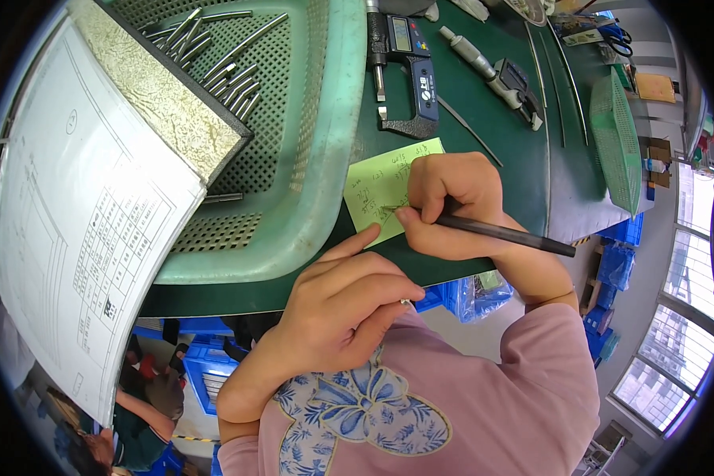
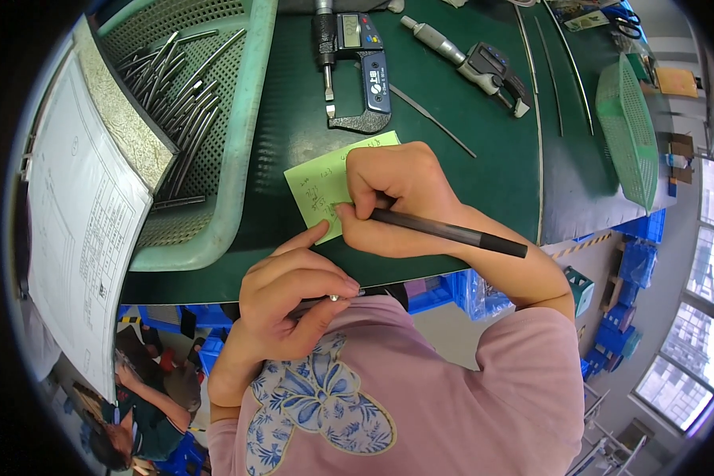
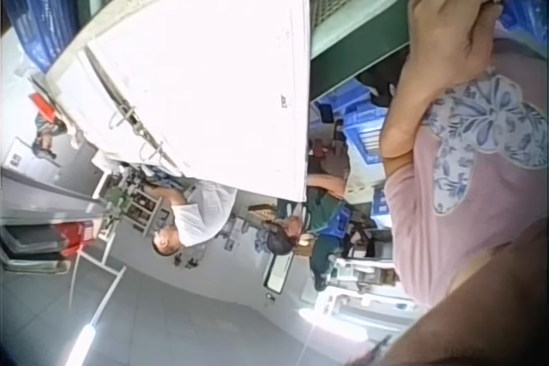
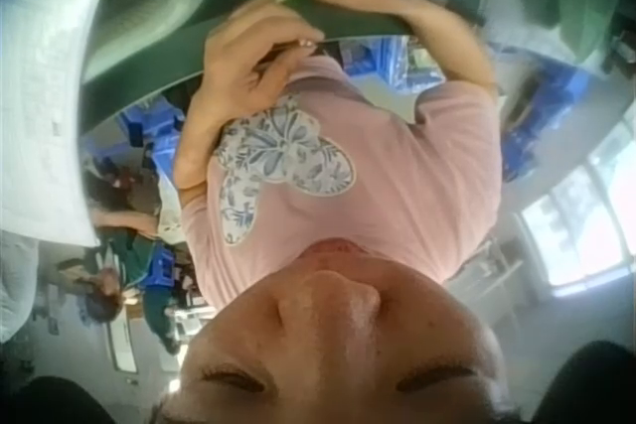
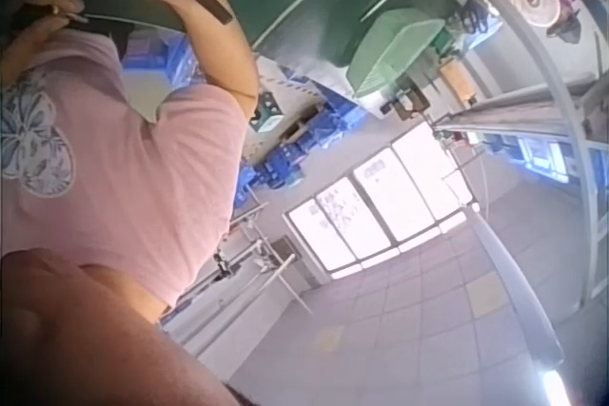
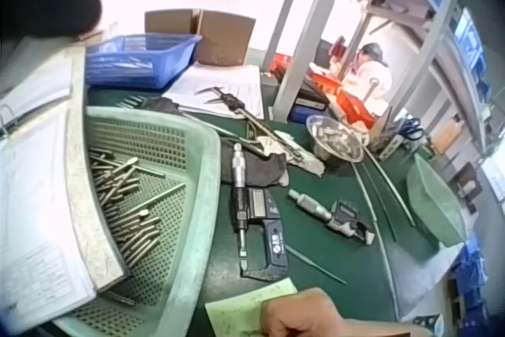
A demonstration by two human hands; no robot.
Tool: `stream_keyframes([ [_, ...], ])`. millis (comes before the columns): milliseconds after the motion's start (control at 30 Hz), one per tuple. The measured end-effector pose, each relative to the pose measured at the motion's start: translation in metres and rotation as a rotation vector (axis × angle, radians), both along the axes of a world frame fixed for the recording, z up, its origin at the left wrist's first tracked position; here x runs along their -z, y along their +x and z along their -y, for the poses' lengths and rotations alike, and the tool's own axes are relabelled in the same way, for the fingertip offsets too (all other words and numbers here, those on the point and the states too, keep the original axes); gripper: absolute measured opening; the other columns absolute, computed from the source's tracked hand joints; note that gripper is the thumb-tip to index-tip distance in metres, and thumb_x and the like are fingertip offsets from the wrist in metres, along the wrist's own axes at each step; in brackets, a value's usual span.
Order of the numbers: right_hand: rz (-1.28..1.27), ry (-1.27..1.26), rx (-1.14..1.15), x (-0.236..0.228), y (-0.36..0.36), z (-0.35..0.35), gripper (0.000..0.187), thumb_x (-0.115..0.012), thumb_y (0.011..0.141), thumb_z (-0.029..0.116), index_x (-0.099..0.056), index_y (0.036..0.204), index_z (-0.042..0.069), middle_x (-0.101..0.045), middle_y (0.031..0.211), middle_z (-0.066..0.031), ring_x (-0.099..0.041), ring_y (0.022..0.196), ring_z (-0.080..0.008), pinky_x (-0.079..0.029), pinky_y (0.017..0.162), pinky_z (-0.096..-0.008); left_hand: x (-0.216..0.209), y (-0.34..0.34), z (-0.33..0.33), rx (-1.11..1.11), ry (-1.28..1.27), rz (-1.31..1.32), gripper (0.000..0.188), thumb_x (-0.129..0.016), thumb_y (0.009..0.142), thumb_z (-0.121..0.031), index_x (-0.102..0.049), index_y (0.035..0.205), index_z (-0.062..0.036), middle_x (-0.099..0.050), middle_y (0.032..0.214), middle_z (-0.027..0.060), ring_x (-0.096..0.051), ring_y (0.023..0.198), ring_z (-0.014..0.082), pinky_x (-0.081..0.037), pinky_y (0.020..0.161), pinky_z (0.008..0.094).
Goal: The person uses a digital caliper to measure the dimensions of small metal pins and records the findings on a notepad while referring to technical drawings.
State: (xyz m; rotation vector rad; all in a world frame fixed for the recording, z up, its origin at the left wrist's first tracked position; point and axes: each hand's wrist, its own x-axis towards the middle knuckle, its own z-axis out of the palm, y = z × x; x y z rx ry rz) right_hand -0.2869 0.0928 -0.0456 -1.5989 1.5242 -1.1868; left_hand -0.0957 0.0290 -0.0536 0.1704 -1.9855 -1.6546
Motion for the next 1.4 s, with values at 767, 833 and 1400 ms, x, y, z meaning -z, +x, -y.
stream_keyframes([
  [767,-0.043,0.018,-0.017,-0.0038,0.0001,-0.0076,0.030,-0.061,0.059,-0.008,-0.038,0.054,0.009,-0.043,0.050,-0.0012,-0.045,0.041,-0.0149,-0.030,0.040,-0.0253,-0.0004,0.0005,0.0008,0.009,0.008,0.017,0.023,-0.066,0.067,0.003,-0.065,0.087,-0.0076,-0.061,0.074,0.0030,-0.062,0.067,0.0204,-0.043,0.097,0.0459],
  [833,-0.043,0.023,-0.015,-0.0041,0.0000,-0.0080,0.030,-0.062,0.059,-0.008,-0.038,0.054,0.010,-0.044,0.050,-0.0011,-0.046,0.042,-0.0152,-0.031,0.040,-0.0253,0.0000,0.0002,0.0009,0.010,0.006,0.013,0.023,-0.066,0.067,0.003,-0.065,0.088,-0.0076,-0.061,0.074,0.0032,-0.062,0.067,0.0205,-0.043,0.097,0.0459],
  [1400,0.008,0.034,-0.058,-0.0064,0.0042,-0.0096,0.029,-0.064,0.059,-0.007,-0.040,0.055,0.010,-0.045,0.051,-0.0017,-0.046,0.042,-0.0156,-0.030,0.039,-0.0252,-0.0002,0.0002,-0.0003,0.002,-0.007,0.005,0.022,-0.066,0.068,0.002,-0.065,0.088,-0.0074,-0.062,0.075,0.0034,-0.063,0.070,0.0210,-0.043,0.097,0.0464],
])
